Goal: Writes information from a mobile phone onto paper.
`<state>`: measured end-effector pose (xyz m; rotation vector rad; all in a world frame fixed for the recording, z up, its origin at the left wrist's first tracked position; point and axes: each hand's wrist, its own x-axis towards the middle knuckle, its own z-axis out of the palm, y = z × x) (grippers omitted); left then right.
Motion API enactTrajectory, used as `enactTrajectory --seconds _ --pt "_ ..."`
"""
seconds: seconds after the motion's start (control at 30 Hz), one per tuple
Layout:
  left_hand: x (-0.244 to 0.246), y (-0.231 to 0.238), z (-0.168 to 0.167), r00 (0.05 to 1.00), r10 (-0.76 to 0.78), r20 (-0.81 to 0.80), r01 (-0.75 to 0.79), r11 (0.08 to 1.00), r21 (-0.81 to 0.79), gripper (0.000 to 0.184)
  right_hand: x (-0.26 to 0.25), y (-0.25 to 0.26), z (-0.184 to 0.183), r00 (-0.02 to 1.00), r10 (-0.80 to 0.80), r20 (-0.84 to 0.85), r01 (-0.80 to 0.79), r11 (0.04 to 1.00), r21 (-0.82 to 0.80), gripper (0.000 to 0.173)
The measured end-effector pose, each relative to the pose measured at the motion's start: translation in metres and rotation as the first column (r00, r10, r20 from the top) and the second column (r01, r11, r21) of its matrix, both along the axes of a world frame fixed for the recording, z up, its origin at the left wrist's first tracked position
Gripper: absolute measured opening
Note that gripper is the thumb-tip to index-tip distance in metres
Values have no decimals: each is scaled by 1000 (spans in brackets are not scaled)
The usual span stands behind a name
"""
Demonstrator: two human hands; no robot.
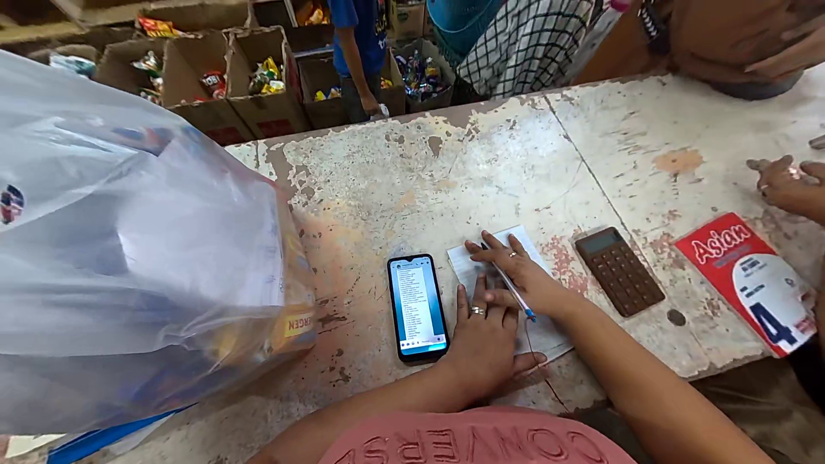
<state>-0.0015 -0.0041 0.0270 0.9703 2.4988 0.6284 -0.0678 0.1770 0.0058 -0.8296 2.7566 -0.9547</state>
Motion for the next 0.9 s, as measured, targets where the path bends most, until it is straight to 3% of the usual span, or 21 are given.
enactTrajectory --seconds 0.13,0.23,0.5,0.63,0.7,0.8,0.9 --pt "1 0 -3 997 70 -39 -69 997 18 94 7 7 -2 1000 18 -20 -20 996 -91 80" --pt "-1 1 -1 998 50 27 -48 997 -56 99 10 7 -6 999 17 -45 -19 999 -49 73" --pt "-1 1 -1 998 -56 -4 56 995 -84 110 4 -1 9 1000 -6 2 6 996 90 60" --pt "-1 1 0 991 -135 15 136 987 -87 106 11 -2 15 1000 -17 4 17 996 92 56" --pt "-1 1 -3 994 -107 -24 107 994 -37 100 19 6 24 998 -61 -3 61 998 31 58" --pt "-1 2 -7 998 -50 -46 51 999 18 84 37 36 32 984 -178 -17 177 984 -28 61" --pt "-4 2 -1 996 -77 36 78 997 -11 73 63 71 40 963 -264 48 265 964 -26 65"
